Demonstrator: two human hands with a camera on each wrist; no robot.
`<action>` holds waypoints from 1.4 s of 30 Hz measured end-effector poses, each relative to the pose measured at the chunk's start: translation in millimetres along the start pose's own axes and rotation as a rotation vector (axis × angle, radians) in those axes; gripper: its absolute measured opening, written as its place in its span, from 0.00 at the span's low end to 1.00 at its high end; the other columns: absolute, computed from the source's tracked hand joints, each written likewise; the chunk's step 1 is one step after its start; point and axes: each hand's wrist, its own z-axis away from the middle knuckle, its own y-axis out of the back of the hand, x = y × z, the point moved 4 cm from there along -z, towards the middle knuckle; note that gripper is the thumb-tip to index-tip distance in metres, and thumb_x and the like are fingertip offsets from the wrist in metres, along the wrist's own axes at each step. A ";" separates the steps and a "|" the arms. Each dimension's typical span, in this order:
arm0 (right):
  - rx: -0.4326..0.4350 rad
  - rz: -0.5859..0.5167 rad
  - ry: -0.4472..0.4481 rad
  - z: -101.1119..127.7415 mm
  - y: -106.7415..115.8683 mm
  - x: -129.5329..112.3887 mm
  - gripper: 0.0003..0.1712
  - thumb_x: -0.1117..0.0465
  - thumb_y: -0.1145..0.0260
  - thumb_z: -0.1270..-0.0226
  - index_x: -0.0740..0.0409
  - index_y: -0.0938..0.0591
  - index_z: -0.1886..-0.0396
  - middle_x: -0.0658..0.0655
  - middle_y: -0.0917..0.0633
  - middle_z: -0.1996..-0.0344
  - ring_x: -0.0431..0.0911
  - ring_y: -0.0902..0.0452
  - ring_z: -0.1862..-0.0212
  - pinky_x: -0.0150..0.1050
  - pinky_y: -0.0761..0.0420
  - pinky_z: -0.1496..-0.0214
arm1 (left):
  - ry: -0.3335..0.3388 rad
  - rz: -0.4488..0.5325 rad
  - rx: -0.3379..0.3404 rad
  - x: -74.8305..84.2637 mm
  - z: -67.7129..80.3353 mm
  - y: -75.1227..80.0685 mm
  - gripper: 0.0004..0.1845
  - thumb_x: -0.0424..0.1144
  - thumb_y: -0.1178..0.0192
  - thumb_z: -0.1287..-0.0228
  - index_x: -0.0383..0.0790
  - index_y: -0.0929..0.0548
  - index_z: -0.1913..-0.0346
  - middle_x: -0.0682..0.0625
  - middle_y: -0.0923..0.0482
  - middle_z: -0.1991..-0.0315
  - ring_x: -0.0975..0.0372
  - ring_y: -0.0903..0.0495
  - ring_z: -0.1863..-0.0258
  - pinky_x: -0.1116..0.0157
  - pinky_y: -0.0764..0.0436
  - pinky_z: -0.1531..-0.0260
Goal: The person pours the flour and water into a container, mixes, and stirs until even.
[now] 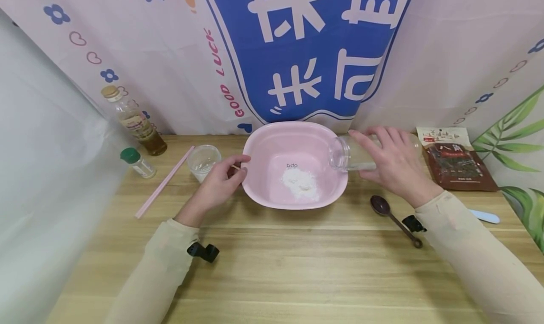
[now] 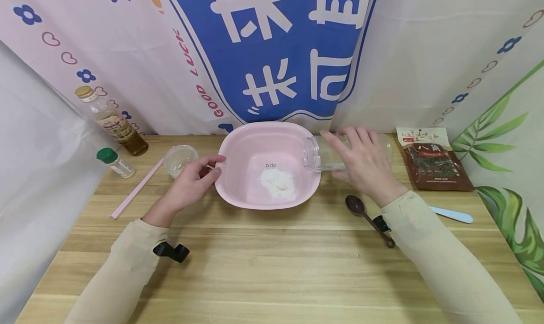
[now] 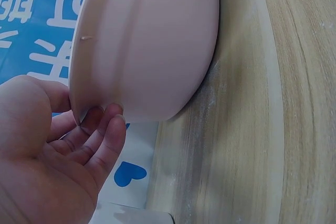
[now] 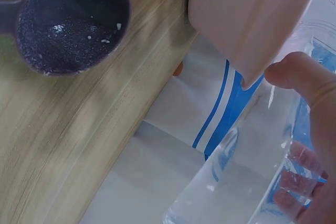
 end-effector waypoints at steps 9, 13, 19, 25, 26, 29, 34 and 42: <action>-0.003 0.001 -0.001 -1.4 0.6 -0.3 0.59 0.56 0.09 0.57 0.47 0.27 0.22 0.67 0.20 0.41 0.67 0.26 0.42 0.67 0.24 0.42 | -0.007 0.015 -0.002 0.2 -0.1 0.0 0.21 0.36 0.46 0.17 0.33 0.23 0.27 0.36 0.18 0.50 0.50 0.19 0.59 0.70 0.17 0.63; -0.002 0.001 0.003 -3.0 1.6 0.1 0.58 0.56 0.10 0.56 0.47 0.27 0.22 0.67 0.21 0.40 0.68 0.26 0.42 0.66 0.24 0.43 | -0.007 0.019 -0.003 0.2 0.1 0.2 0.22 0.36 0.46 0.17 0.33 0.23 0.27 0.36 0.18 0.50 0.53 0.19 0.59 0.70 0.17 0.63; -0.004 0.011 0.002 -3.1 2.5 0.9 0.57 0.55 0.10 0.55 0.48 0.27 0.22 0.67 0.21 0.40 0.68 0.27 0.42 0.66 0.25 0.42 | -0.016 0.024 -0.001 -0.7 -0.4 0.3 0.21 0.35 0.46 0.17 0.33 0.23 0.28 0.36 0.18 0.51 0.52 0.19 0.60 0.70 0.17 0.63; -0.005 0.023 0.009 -3.5 3.1 1.2 0.57 0.55 0.10 0.55 0.48 0.27 0.22 0.67 0.21 0.40 0.68 0.28 0.42 0.66 0.26 0.43 | -0.014 0.024 -0.001 -1.2 -0.4 0.0 0.22 0.36 0.46 0.17 0.33 0.23 0.27 0.36 0.18 0.51 0.49 0.19 0.58 0.70 0.17 0.63; -0.005 0.023 0.010 -3.7 3.1 1.3 0.57 0.55 0.10 0.55 0.48 0.27 0.22 0.67 0.21 0.40 0.68 0.28 0.42 0.66 0.26 0.42 | -0.013 0.024 -0.001 -1.3 -0.4 0.0 0.22 0.36 0.46 0.17 0.33 0.23 0.27 0.36 0.18 0.50 0.48 0.19 0.58 0.70 0.17 0.63; -0.006 0.024 0.012 -4.2 2.8 1.4 0.57 0.55 0.10 0.55 0.48 0.27 0.22 0.67 0.21 0.40 0.68 0.28 0.42 0.66 0.26 0.42 | -0.012 0.027 -0.002 -1.4 0.0 -0.3 0.22 0.36 0.46 0.17 0.33 0.23 0.27 0.36 0.18 0.50 0.47 0.19 0.57 0.70 0.18 0.63; -0.006 0.030 0.013 -4.4 2.5 1.2 0.57 0.55 0.10 0.55 0.47 0.27 0.22 0.67 0.21 0.40 0.68 0.28 0.42 0.66 0.25 0.43 | -0.016 0.021 -0.003 -1.3 -0.3 0.0 0.22 0.36 0.46 0.17 0.33 0.23 0.27 0.36 0.19 0.50 0.47 0.20 0.58 0.70 0.18 0.64; -0.013 0.038 0.019 -4.3 2.0 0.0 0.60 0.54 0.09 0.56 0.47 0.28 0.21 0.67 0.21 0.40 0.68 0.28 0.41 0.66 0.25 0.43 | -0.021 0.021 -0.001 -0.9 0.4 -0.6 0.22 0.36 0.47 0.16 0.33 0.24 0.27 0.36 0.19 0.50 0.44 0.19 0.57 0.70 0.18 0.64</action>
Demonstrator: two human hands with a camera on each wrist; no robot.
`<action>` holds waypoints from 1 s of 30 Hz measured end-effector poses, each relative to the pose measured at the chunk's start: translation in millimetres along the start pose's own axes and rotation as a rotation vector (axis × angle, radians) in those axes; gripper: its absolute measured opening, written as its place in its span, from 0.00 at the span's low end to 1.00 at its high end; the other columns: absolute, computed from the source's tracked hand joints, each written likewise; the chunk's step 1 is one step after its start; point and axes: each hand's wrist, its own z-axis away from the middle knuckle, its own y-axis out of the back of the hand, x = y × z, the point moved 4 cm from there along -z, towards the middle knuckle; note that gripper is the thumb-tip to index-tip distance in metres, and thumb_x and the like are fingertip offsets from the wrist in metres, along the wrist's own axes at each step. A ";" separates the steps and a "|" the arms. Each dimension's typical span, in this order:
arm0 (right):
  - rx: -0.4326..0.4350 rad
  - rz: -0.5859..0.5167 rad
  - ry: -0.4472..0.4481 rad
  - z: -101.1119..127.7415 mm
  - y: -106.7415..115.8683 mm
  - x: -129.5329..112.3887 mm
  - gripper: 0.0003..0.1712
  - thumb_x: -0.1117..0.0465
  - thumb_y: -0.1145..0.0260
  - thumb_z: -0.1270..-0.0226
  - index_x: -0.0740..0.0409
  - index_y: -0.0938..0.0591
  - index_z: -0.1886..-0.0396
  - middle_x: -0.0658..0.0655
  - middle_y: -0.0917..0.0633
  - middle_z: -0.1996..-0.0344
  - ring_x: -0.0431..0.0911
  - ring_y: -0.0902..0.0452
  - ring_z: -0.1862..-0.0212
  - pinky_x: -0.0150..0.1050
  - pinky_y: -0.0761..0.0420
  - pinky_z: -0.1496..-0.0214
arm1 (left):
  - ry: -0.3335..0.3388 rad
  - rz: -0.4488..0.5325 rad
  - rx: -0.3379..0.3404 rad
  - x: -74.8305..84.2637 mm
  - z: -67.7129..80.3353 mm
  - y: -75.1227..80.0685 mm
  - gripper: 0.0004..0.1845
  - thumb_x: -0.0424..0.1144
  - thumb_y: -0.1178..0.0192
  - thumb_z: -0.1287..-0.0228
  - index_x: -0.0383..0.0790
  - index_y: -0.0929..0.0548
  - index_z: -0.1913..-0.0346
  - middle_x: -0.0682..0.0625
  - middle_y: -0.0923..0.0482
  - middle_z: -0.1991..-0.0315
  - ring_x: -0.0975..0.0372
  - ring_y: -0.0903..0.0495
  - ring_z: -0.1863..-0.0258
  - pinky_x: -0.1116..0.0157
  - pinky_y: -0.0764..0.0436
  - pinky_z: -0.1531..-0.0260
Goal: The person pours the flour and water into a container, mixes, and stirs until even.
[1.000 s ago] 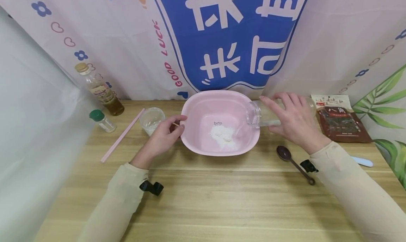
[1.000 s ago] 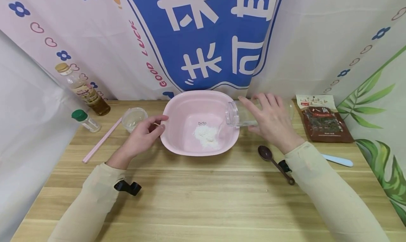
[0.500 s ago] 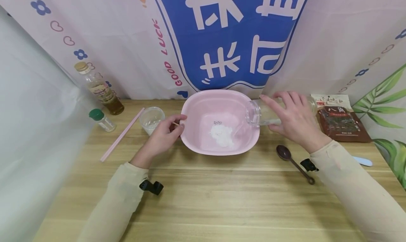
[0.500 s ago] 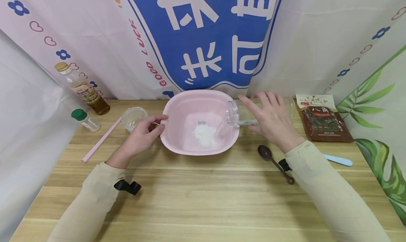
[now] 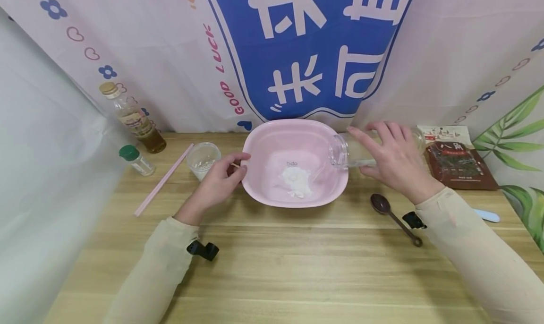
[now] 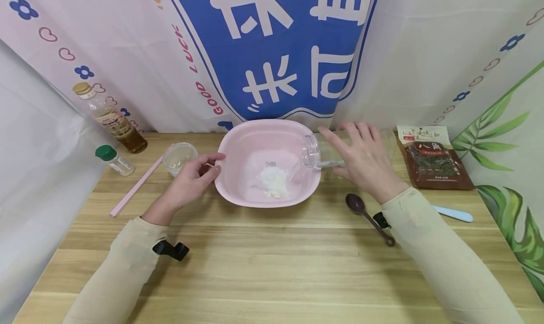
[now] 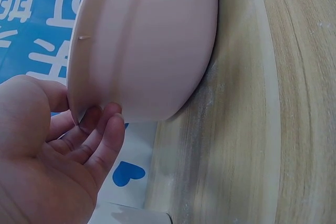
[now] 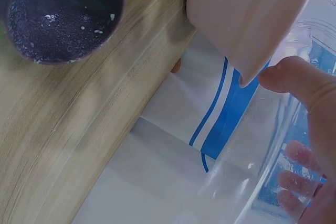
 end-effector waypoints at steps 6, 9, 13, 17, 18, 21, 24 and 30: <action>-0.007 0.005 0.006 -0.5 -1.8 1.9 0.58 0.52 0.10 0.54 0.47 0.28 0.21 0.67 0.22 0.40 0.68 0.28 0.41 0.65 0.26 0.43 | 0.007 0.008 0.001 0.6 -0.2 0.5 0.22 0.36 0.47 0.16 0.33 0.24 0.27 0.37 0.18 0.49 0.42 0.19 0.56 0.70 0.17 0.64; -0.017 0.005 0.005 -0.9 -2.2 2.3 0.57 0.52 0.11 0.53 0.47 0.28 0.21 0.67 0.22 0.39 0.68 0.29 0.41 0.65 0.27 0.43 | 0.015 0.012 0.001 0.1 0.0 0.3 0.22 0.35 0.46 0.16 0.33 0.24 0.27 0.36 0.18 0.48 0.44 0.18 0.56 0.70 0.17 0.63; -0.036 -0.003 -0.006 -1.4 -1.3 2.0 0.58 0.53 0.11 0.53 0.47 0.28 0.21 0.67 0.23 0.39 0.68 0.29 0.40 0.66 0.27 0.41 | 0.019 0.014 0.004 -0.5 -0.2 -0.3 0.22 0.36 0.46 0.16 0.33 0.23 0.27 0.36 0.18 0.48 0.49 0.19 0.57 0.70 0.18 0.62; -0.046 -0.004 -0.009 -1.8 0.1 1.1 0.58 0.54 0.11 0.53 0.46 0.29 0.20 0.67 0.22 0.38 0.68 0.29 0.40 0.66 0.28 0.40 | 0.021 0.014 0.006 -0.1 0.2 -0.5 0.22 0.37 0.46 0.16 0.33 0.23 0.27 0.36 0.18 0.48 0.52 0.20 0.57 0.70 0.19 0.62; -0.046 -0.002 -0.008 -1.8 0.3 0.9 0.58 0.54 0.11 0.53 0.46 0.29 0.20 0.67 0.22 0.38 0.68 0.29 0.40 0.66 0.27 0.40 | 0.022 0.013 0.007 0.2 0.3 -0.4 0.22 0.37 0.46 0.16 0.33 0.23 0.27 0.36 0.18 0.48 0.52 0.21 0.57 0.70 0.19 0.62; -0.043 -0.002 -0.003 -2.1 0.8 0.4 0.58 0.54 0.11 0.53 0.46 0.29 0.20 0.67 0.22 0.38 0.68 0.29 0.40 0.66 0.27 0.41 | 0.023 0.011 0.009 0.2 0.0 -0.3 0.21 0.36 0.46 0.16 0.33 0.23 0.27 0.36 0.18 0.49 0.50 0.20 0.57 0.70 0.18 0.62; -0.043 -0.002 -0.003 -2.2 0.8 0.2 0.58 0.54 0.10 0.53 0.46 0.29 0.20 0.67 0.22 0.38 0.68 0.29 0.39 0.66 0.27 0.41 | 0.024 0.005 0.011 -0.5 -0.4 -0.3 0.21 0.36 0.46 0.16 0.33 0.23 0.28 0.37 0.18 0.49 0.52 0.20 0.57 0.70 0.18 0.63; -0.048 0.003 -0.003 -3.2 0.7 0.2 0.57 0.55 0.11 0.52 0.47 0.28 0.21 0.67 0.22 0.38 0.68 0.29 0.39 0.66 0.27 0.40 | 0.020 0.007 0.010 -1.1 -0.2 -0.2 0.22 0.37 0.46 0.16 0.33 0.23 0.27 0.36 0.18 0.48 0.54 0.21 0.58 0.70 0.18 0.62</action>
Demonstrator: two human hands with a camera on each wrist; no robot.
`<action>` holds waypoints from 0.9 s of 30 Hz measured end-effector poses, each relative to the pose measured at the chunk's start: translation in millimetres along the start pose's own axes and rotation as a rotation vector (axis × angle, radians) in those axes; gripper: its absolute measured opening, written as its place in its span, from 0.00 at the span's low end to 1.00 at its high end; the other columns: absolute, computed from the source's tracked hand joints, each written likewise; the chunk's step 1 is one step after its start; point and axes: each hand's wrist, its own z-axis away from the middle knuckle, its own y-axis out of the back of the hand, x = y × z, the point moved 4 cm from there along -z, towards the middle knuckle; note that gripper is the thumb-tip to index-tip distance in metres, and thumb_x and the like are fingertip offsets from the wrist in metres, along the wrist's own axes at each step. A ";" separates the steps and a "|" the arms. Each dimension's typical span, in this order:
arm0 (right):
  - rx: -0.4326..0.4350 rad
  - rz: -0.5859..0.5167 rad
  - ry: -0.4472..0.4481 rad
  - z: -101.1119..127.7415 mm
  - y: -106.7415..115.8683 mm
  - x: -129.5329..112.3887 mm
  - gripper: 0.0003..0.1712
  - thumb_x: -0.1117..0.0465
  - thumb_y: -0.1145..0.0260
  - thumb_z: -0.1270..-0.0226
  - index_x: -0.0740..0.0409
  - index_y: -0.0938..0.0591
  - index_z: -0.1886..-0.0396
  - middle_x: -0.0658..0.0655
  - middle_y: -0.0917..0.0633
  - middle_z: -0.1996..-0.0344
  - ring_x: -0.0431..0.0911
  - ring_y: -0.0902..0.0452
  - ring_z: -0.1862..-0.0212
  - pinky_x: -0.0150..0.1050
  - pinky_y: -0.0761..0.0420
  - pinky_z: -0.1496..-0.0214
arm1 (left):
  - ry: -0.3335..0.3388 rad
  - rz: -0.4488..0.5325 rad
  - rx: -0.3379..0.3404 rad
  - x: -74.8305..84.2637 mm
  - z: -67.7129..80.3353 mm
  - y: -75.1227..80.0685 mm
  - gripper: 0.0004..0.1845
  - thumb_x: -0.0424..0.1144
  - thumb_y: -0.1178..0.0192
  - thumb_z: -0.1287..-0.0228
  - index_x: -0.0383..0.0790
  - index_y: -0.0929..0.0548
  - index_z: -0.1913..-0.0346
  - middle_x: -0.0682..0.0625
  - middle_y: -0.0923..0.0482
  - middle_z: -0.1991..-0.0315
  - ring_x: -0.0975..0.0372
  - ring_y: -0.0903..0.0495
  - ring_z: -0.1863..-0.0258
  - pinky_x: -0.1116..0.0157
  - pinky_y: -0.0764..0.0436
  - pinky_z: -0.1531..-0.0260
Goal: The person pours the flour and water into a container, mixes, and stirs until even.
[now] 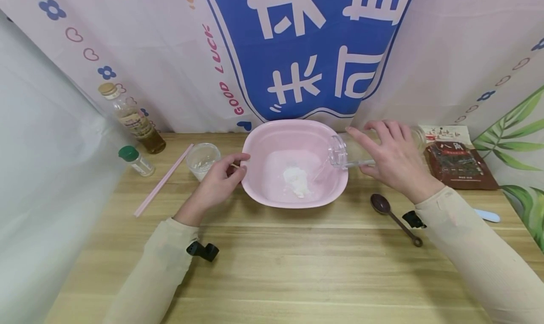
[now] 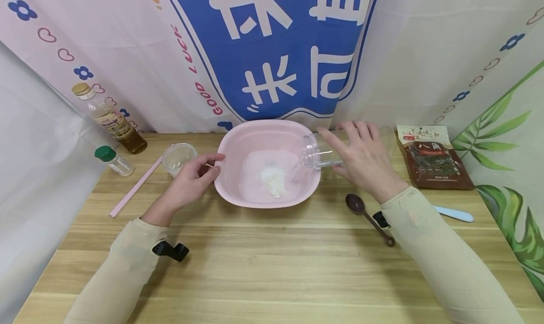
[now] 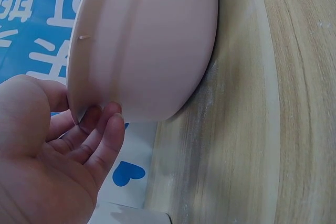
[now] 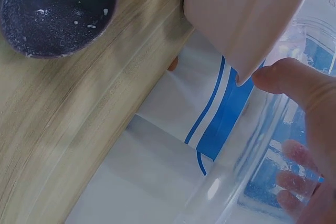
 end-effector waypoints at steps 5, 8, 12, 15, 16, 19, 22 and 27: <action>-0.007 0.010 0.006 -1.1 -0.7 1.0 0.55 0.54 0.12 0.50 0.47 0.28 0.22 0.68 0.23 0.38 0.69 0.30 0.39 0.66 0.28 0.39 | 0.001 0.004 -0.002 0.1 0.5 0.1 0.22 0.37 0.46 0.16 0.33 0.23 0.27 0.36 0.18 0.48 0.54 0.21 0.58 0.70 0.18 0.62; -0.010 0.017 0.010 -1.3 -0.7 1.1 0.54 0.54 0.12 0.50 0.47 0.28 0.22 0.68 0.23 0.37 0.69 0.30 0.39 0.67 0.27 0.39 | 0.007 0.004 -0.003 0.1 0.4 0.1 0.22 0.37 0.46 0.17 0.34 0.23 0.27 0.38 0.18 0.49 0.54 0.21 0.58 0.69 0.18 0.62; -0.012 0.024 0.013 -1.5 -0.5 1.0 0.55 0.53 0.11 0.50 0.47 0.27 0.22 0.68 0.23 0.37 0.69 0.30 0.39 0.67 0.28 0.38 | 0.012 0.001 -0.005 0.1 0.5 0.1 0.22 0.37 0.46 0.17 0.35 0.23 0.27 0.38 0.18 0.48 0.53 0.21 0.58 0.69 0.17 0.62; -0.011 0.029 0.016 -1.5 -0.1 0.8 0.55 0.54 0.11 0.51 0.47 0.27 0.22 0.67 0.23 0.37 0.69 0.30 0.39 0.67 0.28 0.38 | 0.010 -0.004 -0.006 0.6 0.7 0.1 0.22 0.37 0.46 0.16 0.35 0.23 0.27 0.38 0.18 0.48 0.53 0.21 0.58 0.69 0.17 0.62; -0.010 0.031 0.018 -1.6 0.0 0.7 0.55 0.54 0.11 0.51 0.47 0.27 0.23 0.67 0.23 0.37 0.69 0.30 0.39 0.67 0.27 0.38 | 0.011 -0.005 -0.007 0.7 0.8 0.2 0.22 0.38 0.46 0.16 0.35 0.23 0.27 0.38 0.18 0.48 0.53 0.21 0.58 0.69 0.17 0.62; -0.009 0.043 0.022 -2.1 0.5 0.1 0.56 0.53 0.10 0.52 0.46 0.27 0.23 0.67 0.23 0.37 0.68 0.30 0.39 0.67 0.27 0.39 | 0.013 -0.006 -0.007 1.0 0.9 0.2 0.22 0.38 0.46 0.16 0.35 0.23 0.27 0.38 0.18 0.48 0.53 0.21 0.58 0.68 0.17 0.62; -0.013 0.056 0.025 -2.8 0.9 -0.7 0.56 0.53 0.10 0.52 0.46 0.27 0.22 0.67 0.23 0.36 0.68 0.29 0.39 0.67 0.26 0.39 | 0.017 -0.005 -0.007 0.7 0.7 0.0 0.22 0.38 0.46 0.16 0.35 0.23 0.27 0.38 0.18 0.48 0.53 0.21 0.57 0.68 0.17 0.62; -0.039 0.085 0.035 -3.6 1.2 -2.6 0.57 0.54 0.10 0.51 0.46 0.29 0.21 0.67 0.24 0.35 0.68 0.30 0.37 0.67 0.26 0.36 | 0.023 -0.002 -0.010 0.5 0.7 -0.3 0.22 0.38 0.46 0.16 0.35 0.23 0.26 0.38 0.18 0.47 0.53 0.21 0.57 0.68 0.17 0.61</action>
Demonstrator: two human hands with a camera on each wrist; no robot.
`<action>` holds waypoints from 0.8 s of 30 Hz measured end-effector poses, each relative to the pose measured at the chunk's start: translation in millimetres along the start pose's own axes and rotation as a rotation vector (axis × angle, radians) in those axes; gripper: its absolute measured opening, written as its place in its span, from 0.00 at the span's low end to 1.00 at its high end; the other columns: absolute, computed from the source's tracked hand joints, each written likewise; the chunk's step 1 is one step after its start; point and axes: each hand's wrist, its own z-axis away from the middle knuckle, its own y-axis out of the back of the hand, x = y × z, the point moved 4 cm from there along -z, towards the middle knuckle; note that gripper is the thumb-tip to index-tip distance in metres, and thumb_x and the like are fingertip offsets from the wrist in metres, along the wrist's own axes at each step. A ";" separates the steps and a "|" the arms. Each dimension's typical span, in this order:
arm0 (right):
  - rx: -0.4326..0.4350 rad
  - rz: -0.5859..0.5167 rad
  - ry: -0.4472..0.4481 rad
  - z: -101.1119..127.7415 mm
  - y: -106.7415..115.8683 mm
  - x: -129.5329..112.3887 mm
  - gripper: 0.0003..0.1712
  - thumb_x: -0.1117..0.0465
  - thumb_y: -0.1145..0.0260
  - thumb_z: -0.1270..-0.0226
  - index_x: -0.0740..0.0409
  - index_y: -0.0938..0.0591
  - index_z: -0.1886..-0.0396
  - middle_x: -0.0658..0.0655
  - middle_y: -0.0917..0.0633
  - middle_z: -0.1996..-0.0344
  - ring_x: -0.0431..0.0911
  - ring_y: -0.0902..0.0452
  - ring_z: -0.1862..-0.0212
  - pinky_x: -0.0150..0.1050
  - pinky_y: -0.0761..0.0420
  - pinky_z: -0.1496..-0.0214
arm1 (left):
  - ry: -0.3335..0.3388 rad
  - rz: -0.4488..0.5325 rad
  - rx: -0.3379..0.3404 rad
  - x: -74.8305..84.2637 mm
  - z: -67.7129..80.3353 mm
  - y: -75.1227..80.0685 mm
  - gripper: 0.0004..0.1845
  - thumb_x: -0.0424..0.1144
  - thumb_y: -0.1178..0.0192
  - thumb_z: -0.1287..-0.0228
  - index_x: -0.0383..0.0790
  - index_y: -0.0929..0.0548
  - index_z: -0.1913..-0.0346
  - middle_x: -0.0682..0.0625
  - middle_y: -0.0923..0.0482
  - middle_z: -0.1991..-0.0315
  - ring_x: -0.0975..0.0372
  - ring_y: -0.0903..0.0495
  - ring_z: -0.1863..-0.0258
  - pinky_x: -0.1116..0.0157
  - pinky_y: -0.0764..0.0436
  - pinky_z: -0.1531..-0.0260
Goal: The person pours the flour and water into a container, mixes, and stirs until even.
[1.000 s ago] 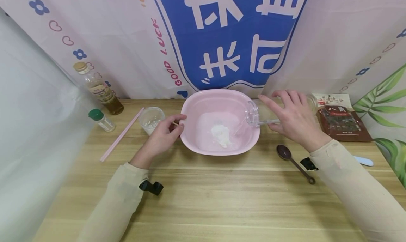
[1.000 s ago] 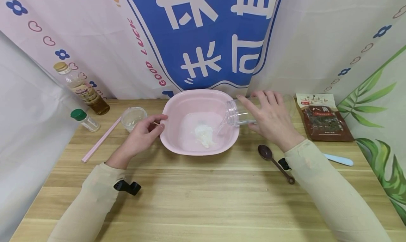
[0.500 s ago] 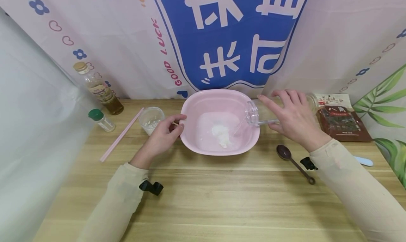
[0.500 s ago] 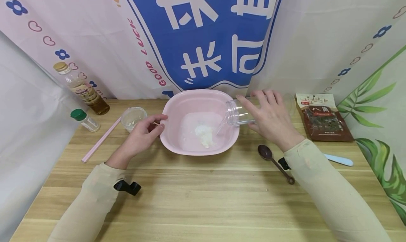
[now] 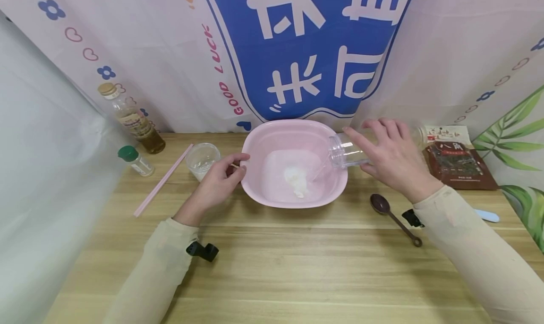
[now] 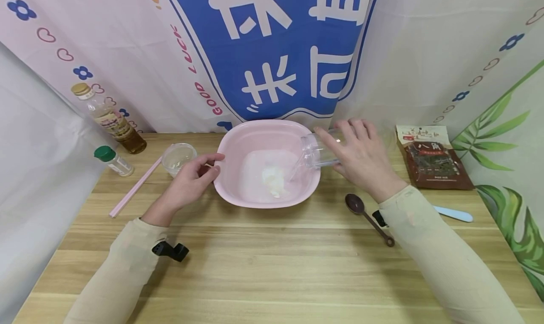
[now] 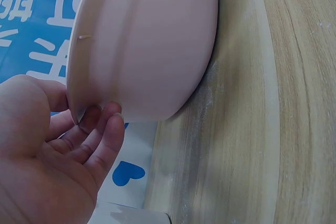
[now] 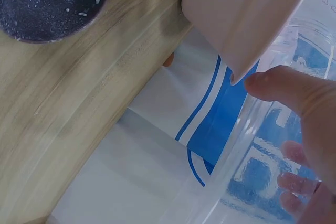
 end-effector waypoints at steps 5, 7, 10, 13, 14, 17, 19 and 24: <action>-0.007 0.031 0.021 -1.3 1.0 -2.3 0.58 0.54 0.10 0.51 0.47 0.30 0.21 0.68 0.24 0.34 0.68 0.30 0.37 0.67 0.27 0.34 | 0.000 0.006 0.001 -0.4 0.5 0.1 0.22 0.38 0.46 0.16 0.35 0.23 0.27 0.38 0.18 0.48 0.53 0.21 0.57 0.68 0.17 0.61; 0.005 0.039 0.027 -2.2 1.6 -2.8 0.58 0.54 0.10 0.50 0.49 0.30 0.21 0.68 0.23 0.35 0.68 0.29 0.37 0.67 0.27 0.35 | -0.001 0.007 0.002 -0.5 0.6 0.1 0.22 0.37 0.46 0.16 0.35 0.23 0.27 0.38 0.19 0.48 0.53 0.21 0.57 0.69 0.17 0.62; 0.028 0.050 0.030 -3.4 2.4 -2.9 0.57 0.55 0.12 0.49 0.53 0.31 0.21 0.68 0.22 0.37 0.68 0.28 0.38 0.67 0.26 0.34 | 0.001 0.007 0.001 -0.7 0.5 0.2 0.22 0.38 0.46 0.16 0.36 0.23 0.27 0.38 0.19 0.47 0.53 0.21 0.57 0.69 0.17 0.62; 0.043 0.060 0.030 -3.8 2.7 -2.7 0.57 0.55 0.13 0.48 0.58 0.32 0.20 0.68 0.21 0.37 0.68 0.28 0.37 0.67 0.26 0.33 | 0.003 0.002 0.002 -0.8 0.2 0.2 0.22 0.38 0.47 0.16 0.36 0.23 0.27 0.38 0.18 0.47 0.53 0.21 0.57 0.68 0.17 0.61; 0.048 0.063 0.031 -3.5 2.8 -2.6 0.57 0.55 0.13 0.48 0.60 0.32 0.20 0.69 0.22 0.36 0.68 0.28 0.37 0.66 0.26 0.33 | 0.002 0.000 0.003 -0.8 0.0 0.3 0.22 0.38 0.47 0.16 0.36 0.23 0.27 0.38 0.18 0.47 0.52 0.21 0.57 0.68 0.17 0.61; 0.064 0.075 0.041 -3.0 3.2 -2.6 0.56 0.55 0.14 0.47 0.63 0.32 0.21 0.69 0.22 0.35 0.68 0.28 0.37 0.66 0.26 0.33 | -0.001 -0.003 0.004 -0.9 -0.3 0.2 0.22 0.38 0.47 0.16 0.35 0.23 0.27 0.38 0.18 0.47 0.52 0.21 0.57 0.68 0.17 0.61; 0.077 0.083 0.053 -2.9 3.7 -2.9 0.53 0.55 0.16 0.46 0.63 0.31 0.23 0.69 0.22 0.35 0.68 0.28 0.37 0.66 0.26 0.32 | -0.003 -0.002 0.005 -0.9 -0.5 0.1 0.22 0.38 0.47 0.16 0.35 0.23 0.27 0.38 0.18 0.47 0.52 0.21 0.57 0.68 0.17 0.61; 0.097 0.101 0.086 -4.5 5.5 -4.7 0.46 0.58 0.17 0.46 0.59 0.27 0.28 0.67 0.21 0.36 0.67 0.27 0.37 0.65 0.26 0.32 | 0.001 0.001 0.004 -0.9 -0.4 0.1 0.22 0.38 0.47 0.16 0.35 0.23 0.26 0.38 0.19 0.47 0.52 0.21 0.57 0.69 0.17 0.61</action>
